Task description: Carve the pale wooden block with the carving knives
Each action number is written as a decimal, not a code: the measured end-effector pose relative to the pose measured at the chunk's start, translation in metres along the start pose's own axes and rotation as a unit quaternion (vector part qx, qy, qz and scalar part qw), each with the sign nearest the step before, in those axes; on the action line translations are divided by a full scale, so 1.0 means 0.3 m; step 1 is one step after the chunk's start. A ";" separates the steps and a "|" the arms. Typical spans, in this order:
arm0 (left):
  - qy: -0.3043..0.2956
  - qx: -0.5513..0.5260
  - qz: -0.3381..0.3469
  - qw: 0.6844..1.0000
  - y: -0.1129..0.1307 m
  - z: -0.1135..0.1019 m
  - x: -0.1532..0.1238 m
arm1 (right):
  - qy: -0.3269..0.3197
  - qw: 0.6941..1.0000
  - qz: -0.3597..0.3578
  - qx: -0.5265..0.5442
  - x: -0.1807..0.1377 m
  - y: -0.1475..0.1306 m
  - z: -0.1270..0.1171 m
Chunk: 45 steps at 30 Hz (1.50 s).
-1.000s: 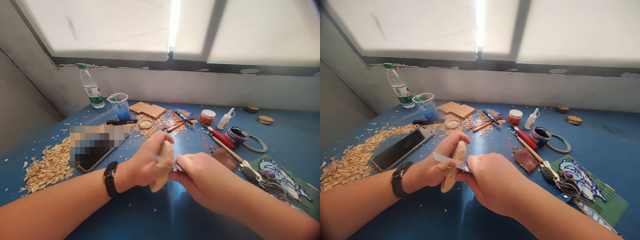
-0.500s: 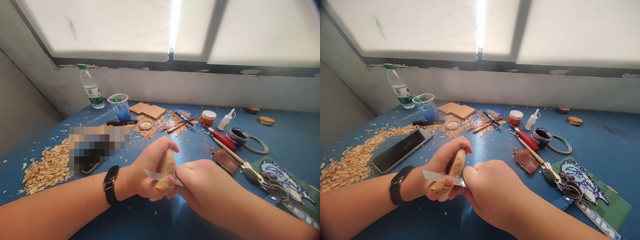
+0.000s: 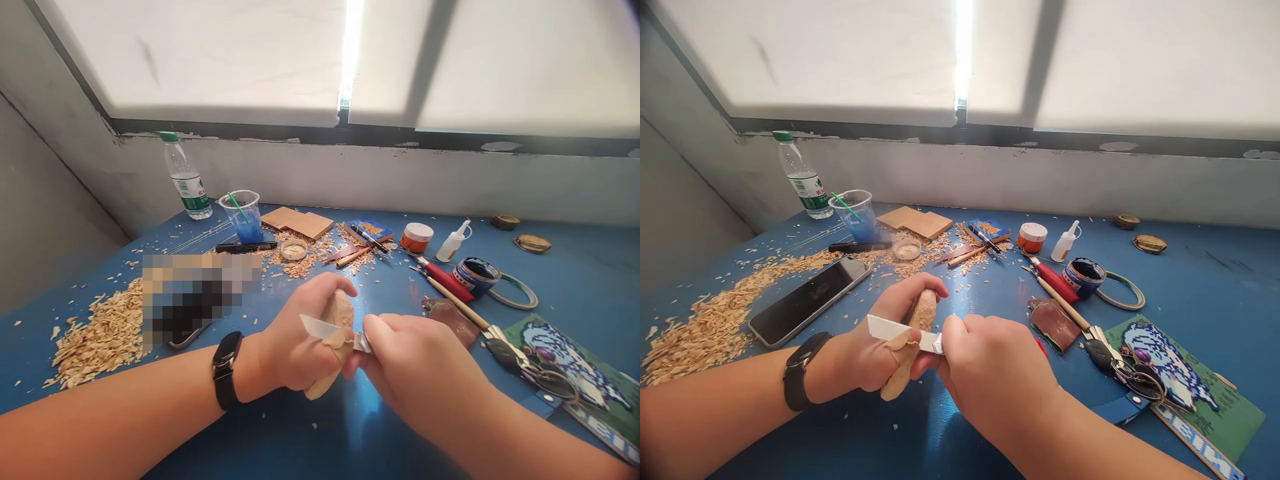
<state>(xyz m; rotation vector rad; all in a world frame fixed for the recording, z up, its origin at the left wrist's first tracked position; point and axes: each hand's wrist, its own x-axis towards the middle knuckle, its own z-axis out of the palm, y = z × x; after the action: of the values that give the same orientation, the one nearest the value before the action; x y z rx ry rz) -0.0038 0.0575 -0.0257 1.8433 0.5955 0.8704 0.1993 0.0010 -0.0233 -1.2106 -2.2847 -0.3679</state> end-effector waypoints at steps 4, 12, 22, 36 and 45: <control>0.013 -0.016 -0.017 1.000 0.004 0.002 0.009 | 0.013 1.000 0.001 -0.025 -0.005 0.001 0.001; 0.054 -0.057 -0.072 0.994 0.031 0.016 0.019 | -0.004 0.999 0.006 -0.043 -0.014 0.018 0.008; 0.034 -0.133 -0.123 0.983 0.038 0.027 0.032 | 0.000 0.997 0.035 -0.075 -0.001 0.012 0.010; 0.119 -0.069 -0.151 0.979 -0.001 0.026 0.036 | -0.080 0.986 0.082 -0.121 0.017 0.020 -0.023; 0.054 -0.116 -0.151 0.980 0.002 0.000 0.027 | -0.043 0.992 0.060 -0.099 0.012 0.004 -0.017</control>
<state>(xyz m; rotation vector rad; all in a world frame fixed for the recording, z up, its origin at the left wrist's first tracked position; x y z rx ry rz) 0.0012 0.0632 -0.0227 1.4581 0.7840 0.8006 0.2001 0.0018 -0.0170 -1.4800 -2.2766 -0.5163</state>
